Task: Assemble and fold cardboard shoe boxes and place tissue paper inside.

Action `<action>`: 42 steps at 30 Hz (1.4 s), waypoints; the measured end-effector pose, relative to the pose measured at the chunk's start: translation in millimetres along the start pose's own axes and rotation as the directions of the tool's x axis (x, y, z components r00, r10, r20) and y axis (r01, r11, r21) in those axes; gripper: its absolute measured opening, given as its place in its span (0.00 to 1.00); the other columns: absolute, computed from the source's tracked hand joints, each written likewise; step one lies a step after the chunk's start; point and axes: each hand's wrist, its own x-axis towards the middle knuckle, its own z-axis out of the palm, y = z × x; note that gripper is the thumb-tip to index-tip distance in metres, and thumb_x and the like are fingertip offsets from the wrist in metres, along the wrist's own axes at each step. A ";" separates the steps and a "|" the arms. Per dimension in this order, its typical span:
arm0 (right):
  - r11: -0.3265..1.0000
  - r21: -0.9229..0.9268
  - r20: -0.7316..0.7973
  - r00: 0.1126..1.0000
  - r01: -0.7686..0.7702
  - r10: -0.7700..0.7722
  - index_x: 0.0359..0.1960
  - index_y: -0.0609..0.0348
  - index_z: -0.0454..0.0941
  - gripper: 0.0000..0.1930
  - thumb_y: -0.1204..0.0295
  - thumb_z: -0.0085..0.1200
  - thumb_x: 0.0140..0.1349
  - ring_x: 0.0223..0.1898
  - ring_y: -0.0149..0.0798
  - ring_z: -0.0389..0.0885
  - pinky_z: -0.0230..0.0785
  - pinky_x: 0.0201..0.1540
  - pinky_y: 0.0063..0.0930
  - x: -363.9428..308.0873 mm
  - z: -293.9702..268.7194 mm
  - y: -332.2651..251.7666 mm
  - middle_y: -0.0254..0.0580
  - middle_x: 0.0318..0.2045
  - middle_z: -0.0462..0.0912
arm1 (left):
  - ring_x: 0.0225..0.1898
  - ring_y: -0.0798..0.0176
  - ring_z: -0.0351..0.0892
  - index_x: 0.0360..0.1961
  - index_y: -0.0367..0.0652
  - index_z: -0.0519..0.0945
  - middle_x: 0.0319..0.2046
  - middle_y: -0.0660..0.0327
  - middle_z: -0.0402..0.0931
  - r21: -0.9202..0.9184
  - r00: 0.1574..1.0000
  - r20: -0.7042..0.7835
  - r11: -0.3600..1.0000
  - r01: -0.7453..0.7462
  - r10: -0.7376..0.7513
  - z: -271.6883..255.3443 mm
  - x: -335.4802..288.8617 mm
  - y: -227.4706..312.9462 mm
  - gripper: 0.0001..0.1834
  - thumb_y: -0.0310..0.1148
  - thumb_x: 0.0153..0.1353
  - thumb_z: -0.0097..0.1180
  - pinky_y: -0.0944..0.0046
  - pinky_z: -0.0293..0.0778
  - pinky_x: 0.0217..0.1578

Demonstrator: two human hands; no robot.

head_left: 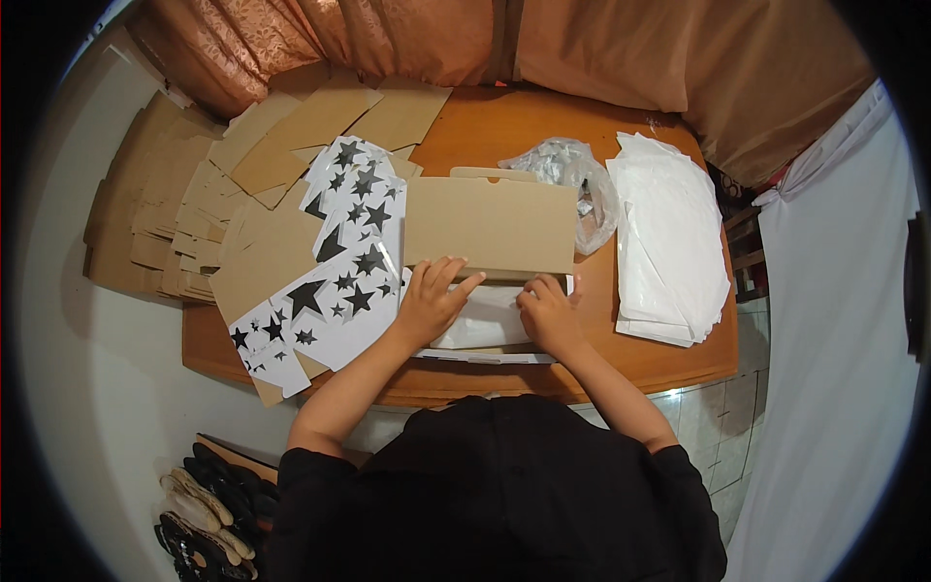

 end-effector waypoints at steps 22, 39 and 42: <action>0.836 0.135 -0.204 0.811 -0.532 0.549 0.35 0.47 0.79 0.08 0.67 0.54 0.52 0.51 0.39 0.69 0.43 0.58 0.61 48.0 -8.6 138.2 0.32 0.40 0.76 | 0.46 0.54 0.71 0.42 0.46 0.80 0.41 0.58 0.76 -0.387 0.845 0.340 0.758 0.525 -0.413 -22.7 31.4 32.1 0.12 0.35 0.57 0.53 0.57 0.62 0.51; 0.866 -0.003 -0.124 0.860 -0.499 0.495 0.36 0.48 0.81 0.08 0.65 0.55 0.55 0.48 0.38 0.72 0.46 0.56 0.63 74.5 22.6 180.8 0.31 0.39 0.79 | 0.45 0.55 0.72 0.40 0.45 0.80 0.38 0.59 0.76 -0.423 0.826 0.402 0.719 0.551 -0.396 10.4 25.2 74.7 0.12 0.36 0.57 0.54 0.54 0.59 0.53; 0.764 0.365 -0.227 0.745 -0.532 0.627 0.35 0.53 0.80 0.10 0.62 0.55 0.57 0.43 0.43 0.75 0.44 0.57 0.62 50.5 1.2 155.4 0.36 0.36 0.81 | 0.43 0.55 0.73 0.41 0.46 0.79 0.38 0.60 0.76 -0.354 0.836 0.343 0.766 0.537 -0.428 -3.5 13.4 64.4 0.12 0.36 0.56 0.55 0.54 0.60 0.51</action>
